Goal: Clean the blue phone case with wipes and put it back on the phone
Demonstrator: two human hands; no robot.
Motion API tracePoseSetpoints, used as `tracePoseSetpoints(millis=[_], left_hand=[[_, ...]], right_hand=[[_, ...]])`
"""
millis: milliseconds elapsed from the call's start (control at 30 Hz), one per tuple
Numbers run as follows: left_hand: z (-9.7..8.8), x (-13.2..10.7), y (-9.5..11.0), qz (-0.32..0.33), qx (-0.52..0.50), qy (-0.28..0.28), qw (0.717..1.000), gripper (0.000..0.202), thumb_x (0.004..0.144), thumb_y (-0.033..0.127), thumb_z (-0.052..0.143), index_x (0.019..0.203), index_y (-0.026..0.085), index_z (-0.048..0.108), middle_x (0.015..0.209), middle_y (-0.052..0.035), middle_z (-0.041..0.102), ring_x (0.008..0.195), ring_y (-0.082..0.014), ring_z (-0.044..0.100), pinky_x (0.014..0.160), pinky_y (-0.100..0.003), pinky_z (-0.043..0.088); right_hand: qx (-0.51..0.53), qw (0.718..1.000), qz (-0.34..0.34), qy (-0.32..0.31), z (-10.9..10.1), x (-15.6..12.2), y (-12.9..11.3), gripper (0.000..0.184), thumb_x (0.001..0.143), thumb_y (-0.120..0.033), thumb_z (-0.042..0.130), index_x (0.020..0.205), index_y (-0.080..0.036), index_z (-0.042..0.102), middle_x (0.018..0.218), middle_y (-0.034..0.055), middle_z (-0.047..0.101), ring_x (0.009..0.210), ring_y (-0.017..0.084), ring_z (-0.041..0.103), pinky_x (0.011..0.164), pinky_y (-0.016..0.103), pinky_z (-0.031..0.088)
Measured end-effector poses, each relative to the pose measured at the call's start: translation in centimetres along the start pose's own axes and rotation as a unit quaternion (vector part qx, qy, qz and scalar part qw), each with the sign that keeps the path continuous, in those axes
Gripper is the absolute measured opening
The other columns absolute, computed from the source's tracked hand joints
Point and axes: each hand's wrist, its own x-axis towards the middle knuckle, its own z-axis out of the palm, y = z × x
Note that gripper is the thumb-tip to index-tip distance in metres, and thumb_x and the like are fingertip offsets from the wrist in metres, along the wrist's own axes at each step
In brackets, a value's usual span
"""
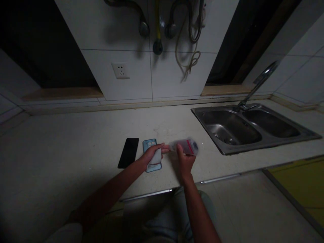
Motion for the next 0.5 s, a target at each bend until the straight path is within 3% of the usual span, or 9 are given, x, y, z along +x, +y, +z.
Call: tracePoseSetpoints(millis=[133, 300, 500], left_hand=[[-0.2, -0.2, -0.1, 0.02, 0.019, -0.034, 0.999, 0.04, 0.083, 0.045, 0.067, 0.102, 0.012, 0.076, 0.093, -0.0115, 0.077, 0.038, -0.0044, 0.041, 0.036, -0.021, 0.025], [-0.4, 0.0, -0.5, 0.034, 0.031, -0.069, 0.997, 0.05, 0.076, 0.054, 0.073, 0.1, 0.01, 0.076, 0.087, -0.0119, 0.076, 0.039, -0.0045, 0.041, 0.039, -0.021, 0.025], [-0.3, 0.2, -0.7, 0.031, 0.028, -0.074, 0.996, 0.049, 0.081, 0.057, 0.068, 0.096, 0.011, 0.075, 0.093, -0.0128, 0.077, 0.045, -0.0066, 0.047, 0.044, -0.022, 0.03]], right_hand=[[-0.042, 0.996, -0.063, -0.051, -0.3, 0.2, 0.1, 0.031, 0.068, -0.047, 0.081, 0.08, -0.019, 0.071, 0.079, 0.0066, 0.074, 0.074, 0.023, 0.067, 0.08, 0.041, 0.055], [-0.076, 0.989, -0.095, -0.082, -1.1, 0.6, 0.4, 0.029, 0.07, -0.047, 0.079, 0.078, -0.02, 0.072, 0.078, 0.0067, 0.074, 0.073, 0.024, 0.067, 0.083, 0.042, 0.055], [-0.102, 0.989, -0.021, -0.107, -2.2, 2.2, 0.2, 0.04, 0.069, -0.056, 0.078, 0.076, -0.017, 0.072, 0.072, 0.0074, 0.074, 0.068, 0.024, 0.067, 0.069, 0.037, 0.055]])
